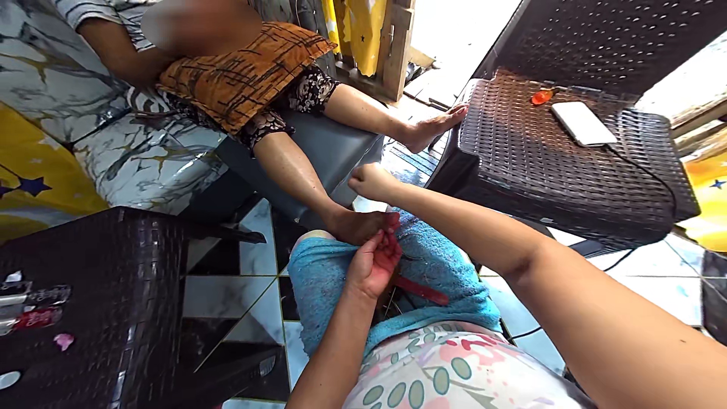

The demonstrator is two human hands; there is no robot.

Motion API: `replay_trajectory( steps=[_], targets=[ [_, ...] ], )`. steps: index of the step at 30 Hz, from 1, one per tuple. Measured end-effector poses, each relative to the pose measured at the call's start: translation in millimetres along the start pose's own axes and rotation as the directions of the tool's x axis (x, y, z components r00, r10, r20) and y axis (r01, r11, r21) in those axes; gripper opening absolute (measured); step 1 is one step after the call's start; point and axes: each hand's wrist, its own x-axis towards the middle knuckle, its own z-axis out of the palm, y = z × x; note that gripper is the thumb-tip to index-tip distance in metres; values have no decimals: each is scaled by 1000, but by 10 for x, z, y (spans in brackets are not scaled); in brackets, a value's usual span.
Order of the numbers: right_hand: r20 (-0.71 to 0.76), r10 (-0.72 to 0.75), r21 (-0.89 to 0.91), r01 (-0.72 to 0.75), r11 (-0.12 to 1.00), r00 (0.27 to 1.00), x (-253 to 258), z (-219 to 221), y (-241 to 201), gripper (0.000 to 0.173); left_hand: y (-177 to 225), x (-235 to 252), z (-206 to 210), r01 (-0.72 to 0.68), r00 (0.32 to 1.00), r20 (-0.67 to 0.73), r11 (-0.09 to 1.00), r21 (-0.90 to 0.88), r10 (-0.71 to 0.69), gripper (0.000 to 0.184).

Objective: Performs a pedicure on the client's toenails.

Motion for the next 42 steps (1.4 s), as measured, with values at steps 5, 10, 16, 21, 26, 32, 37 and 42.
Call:
replay_trajectory(
  steps=[5, 10, 16, 21, 26, 32, 37, 42],
  targets=[
    [246, 150, 476, -254, 842, 958, -278, -43, -181, 30, 27, -28, -9, 13, 999, 41, 991, -130, -8, 66],
    [-231, -36, 248, 94, 964, 972, -377, -69, -170, 33, 61, -41, -82, 46, 992, 120, 986, -157, -27, 77],
    [-94, -187, 196, 203, 959, 978, -795, 461, -325, 31, 12, -60, -132, -49, 996, 76, 998, -49, 52, 45],
    [-320, -238, 218, 315, 924, 917, -686, 366, -361, 33, 56, -79, -71, -37, 996, 85, 999, -14, 38, 40],
    [-188, -143, 201, 181, 963, 972, -637, 362, -335, 33, 61, -94, -48, -21, 999, 29, 1000, -7, 21, 38],
    [-51, -165, 201, 172, 964, 985, -909, 301, -256, 33, 110, -75, -134, 53, 998, 30, 996, 66, -55, 39],
    [439, -282, 7, 311, 950, 853, -1401, 20, -73, 20, 252, -435, -208, -31, 989, 141, 898, 440, -35, 45],
    [319, -607, -6, 642, 766, 728, -2107, -427, -308, 15, 178, -974, -485, -339, 880, 370, -152, 929, 298, 47]
  ],
)
